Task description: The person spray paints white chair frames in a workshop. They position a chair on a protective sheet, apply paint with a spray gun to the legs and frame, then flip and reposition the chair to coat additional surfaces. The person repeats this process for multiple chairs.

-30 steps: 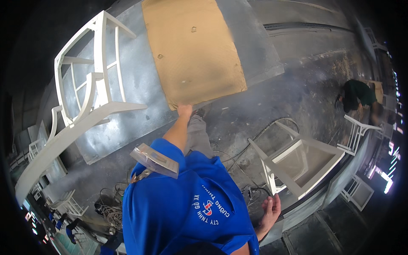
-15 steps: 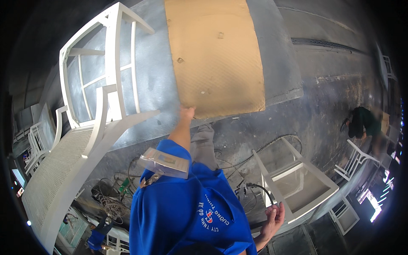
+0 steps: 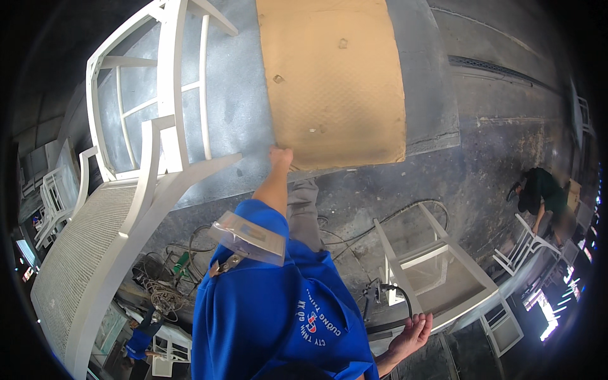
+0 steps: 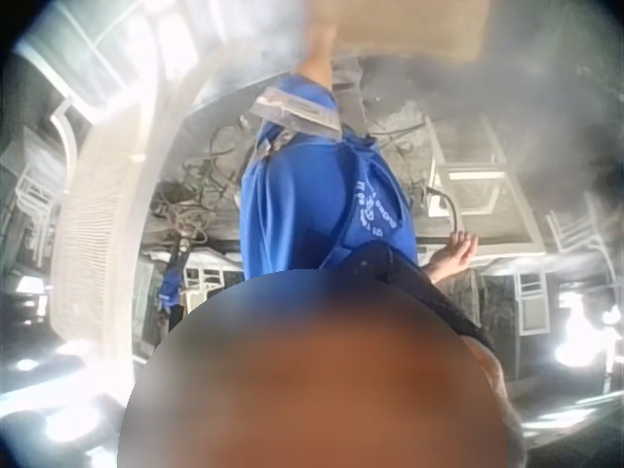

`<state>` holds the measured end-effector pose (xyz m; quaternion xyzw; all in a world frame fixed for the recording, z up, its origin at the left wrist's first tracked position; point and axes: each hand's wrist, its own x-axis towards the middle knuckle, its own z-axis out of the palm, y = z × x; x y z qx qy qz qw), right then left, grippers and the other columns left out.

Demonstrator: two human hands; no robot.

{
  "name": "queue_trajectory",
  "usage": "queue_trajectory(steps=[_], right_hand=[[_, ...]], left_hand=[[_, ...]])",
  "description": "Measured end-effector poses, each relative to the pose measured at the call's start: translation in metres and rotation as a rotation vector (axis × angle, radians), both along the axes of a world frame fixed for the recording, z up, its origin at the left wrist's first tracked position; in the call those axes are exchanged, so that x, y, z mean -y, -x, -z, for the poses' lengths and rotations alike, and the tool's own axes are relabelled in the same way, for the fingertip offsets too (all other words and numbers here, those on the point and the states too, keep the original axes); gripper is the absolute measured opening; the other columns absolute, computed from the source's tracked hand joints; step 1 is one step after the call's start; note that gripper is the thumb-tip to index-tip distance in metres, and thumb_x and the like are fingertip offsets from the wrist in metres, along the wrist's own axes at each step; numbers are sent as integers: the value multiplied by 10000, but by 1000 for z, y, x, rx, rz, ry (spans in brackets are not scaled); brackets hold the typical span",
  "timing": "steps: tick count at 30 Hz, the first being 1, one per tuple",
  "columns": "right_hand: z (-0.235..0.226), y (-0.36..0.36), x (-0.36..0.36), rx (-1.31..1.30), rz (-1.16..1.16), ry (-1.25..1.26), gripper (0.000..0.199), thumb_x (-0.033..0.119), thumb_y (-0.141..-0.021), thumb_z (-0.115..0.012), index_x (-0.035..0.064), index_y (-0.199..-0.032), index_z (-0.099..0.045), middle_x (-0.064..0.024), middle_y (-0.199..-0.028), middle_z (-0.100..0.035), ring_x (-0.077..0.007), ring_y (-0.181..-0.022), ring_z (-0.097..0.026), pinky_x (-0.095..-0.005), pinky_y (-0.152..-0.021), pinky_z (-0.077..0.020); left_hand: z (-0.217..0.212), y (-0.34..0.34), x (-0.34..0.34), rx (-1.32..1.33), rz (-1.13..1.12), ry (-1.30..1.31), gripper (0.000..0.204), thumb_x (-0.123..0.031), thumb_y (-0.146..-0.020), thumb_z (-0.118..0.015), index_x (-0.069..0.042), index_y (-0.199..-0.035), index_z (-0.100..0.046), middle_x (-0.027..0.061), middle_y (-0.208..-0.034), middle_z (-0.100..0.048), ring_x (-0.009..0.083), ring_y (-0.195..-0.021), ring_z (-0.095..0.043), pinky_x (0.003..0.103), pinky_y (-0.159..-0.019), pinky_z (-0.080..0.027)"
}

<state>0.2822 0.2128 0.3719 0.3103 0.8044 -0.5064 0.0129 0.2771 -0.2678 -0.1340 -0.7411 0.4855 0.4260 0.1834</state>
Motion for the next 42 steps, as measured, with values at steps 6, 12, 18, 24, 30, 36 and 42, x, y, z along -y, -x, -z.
queue_trajectory(steps=[6, 12, 18, 24, 30, 36, 42], right_hand=[[1, -5, -7, -55, 74, 10, 371, 178, -1072, -602, 29, -1411, -582, -54, -1162, -685, -132, -1002, -659, -296, -849, -556], [-3, -24, -17, -26, 90, 58, 365, 164, -1066, -609, 26, -1403, -585, -51, -1183, -690, -134, -1008, -673, -304, -856, -561], [-5, -44, -13, 1, 172, 10, 365, 163, -1059, -624, 13, -1389, -587, -56, -1172, -698, -134, -1024, -676, -310, -865, -564], [1, -58, -8, 33, 229, 10, 376, 164, -1044, -652, 5, -1379, -589, -63, -1161, -699, -131, -1001, -684, -284, -829, -583], [3, -70, -7, 1, 217, 57, 392, 173, -1036, -669, 2, -1379, -588, -79, -1155, -701, -139, -991, -690, -269, -819, -592], [4, -69, 2, 68, 321, 9, 426, 184, -1033, -674, -3, -1402, -574, -99, -1221, -667, -150, -1044, -662, -280, -841, -586], [4, -66, 14, 15, 309, 39, 464, 180, -1002, -715, -43, -1387, -583, -127, -1206, -693, -195, -1050, -683, -319, -860, -583]], left_hand=[[37, -6, -12, -78, 19, 159, 683, -185, -821, -764, 65, -1389, -480, 298, -1342, -608, 438, -1175, -654, 467, -1016, -525], [-5, 18, -20, 137, 108, 86, 541, -187, -906, -670, 66, -1354, -503, 219, -1317, -643, 361, -1158, -688, 427, -971, -552], [-12, 18, -9, 112, 369, 18, 464, -192, -948, -605, 64, -1324, -516, 205, -1327, -646, 356, -1177, -681, 407, -975, -557], [39, 4, -14, 103, 448, 16, 384, -139, -967, -600, 17, -1313, -545, 212, -1314, -662, 329, -1183, -684, 403, -946, -573], [32, 10, -22, 71, 172, -16, 345, -94, -966, -593, 2, -1295, -548, 206, -1277, -680, 330, -1125, -703, 422, -873, -595], [41, -15, -22, 211, 1178, 143, 272, -157, -961, -578, -46, -1185, -687, 139, -1164, -735, 294, -1035, -724, 416, -824, -580], [24, -21, -10, -613, -377, -324, 388, -326, -967, -530, -45, -1197, -666, 76, -1130, -681, 239, -1052, -626, 396, -902, -493]])
